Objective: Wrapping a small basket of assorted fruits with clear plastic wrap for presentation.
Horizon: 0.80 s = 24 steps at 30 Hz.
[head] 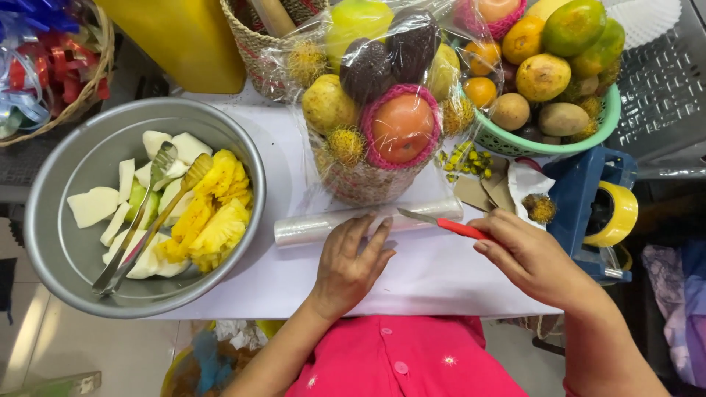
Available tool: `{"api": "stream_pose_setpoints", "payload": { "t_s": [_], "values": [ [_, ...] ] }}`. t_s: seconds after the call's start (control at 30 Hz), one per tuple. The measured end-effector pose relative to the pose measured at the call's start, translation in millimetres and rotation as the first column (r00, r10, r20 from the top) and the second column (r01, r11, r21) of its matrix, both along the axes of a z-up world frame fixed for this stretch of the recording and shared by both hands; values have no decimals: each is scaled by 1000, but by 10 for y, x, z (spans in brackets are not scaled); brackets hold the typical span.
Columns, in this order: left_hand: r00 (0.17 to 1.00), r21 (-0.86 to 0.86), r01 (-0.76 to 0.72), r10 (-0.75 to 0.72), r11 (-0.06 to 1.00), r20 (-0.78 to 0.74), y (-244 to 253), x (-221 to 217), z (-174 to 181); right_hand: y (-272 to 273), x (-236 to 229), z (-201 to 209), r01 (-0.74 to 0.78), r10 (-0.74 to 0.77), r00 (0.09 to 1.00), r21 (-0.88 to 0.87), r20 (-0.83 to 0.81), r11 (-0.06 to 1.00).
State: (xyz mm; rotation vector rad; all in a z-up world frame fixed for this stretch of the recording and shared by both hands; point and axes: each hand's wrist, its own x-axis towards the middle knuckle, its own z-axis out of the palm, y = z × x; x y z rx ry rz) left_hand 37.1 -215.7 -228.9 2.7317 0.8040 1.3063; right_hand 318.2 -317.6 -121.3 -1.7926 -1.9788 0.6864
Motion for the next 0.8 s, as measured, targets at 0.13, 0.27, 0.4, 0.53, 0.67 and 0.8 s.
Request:
{"api": "stream_pose_setpoints", "payload": {
  "t_s": [0.13, 0.27, 0.4, 0.53, 0.67, 0.8],
  "values": [
    [999, -26, 17, -16, 1000, 29, -14, -29, 18, 190, -25, 31, 11, -16, 985, 29, 173, 1000],
    [1000, -5, -6, 6, 1000, 9, 30, -46, 80, 327, -45, 79, -7, -21, 954, 94, 298, 996],
    [999, -5, 46, -46, 999, 2, 86, -34, 61, 438, -10, 38, -33, -33, 921, 163, 387, 986],
    [999, 7, 38, -38, 999, -6, 90, -19, -12, 489, -31, 83, -36, -19, 936, 151, 351, 988],
    [999, 5, 41, -41, 999, 12, 80, -11, -48, 488, -39, 83, -51, -26, 931, 199, 365, 979],
    [1000, 2, 12, -12, 1000, 18, 50, -1, -36, 507, -25, 53, -56, -28, 929, 213, 369, 975]
  ]
}}
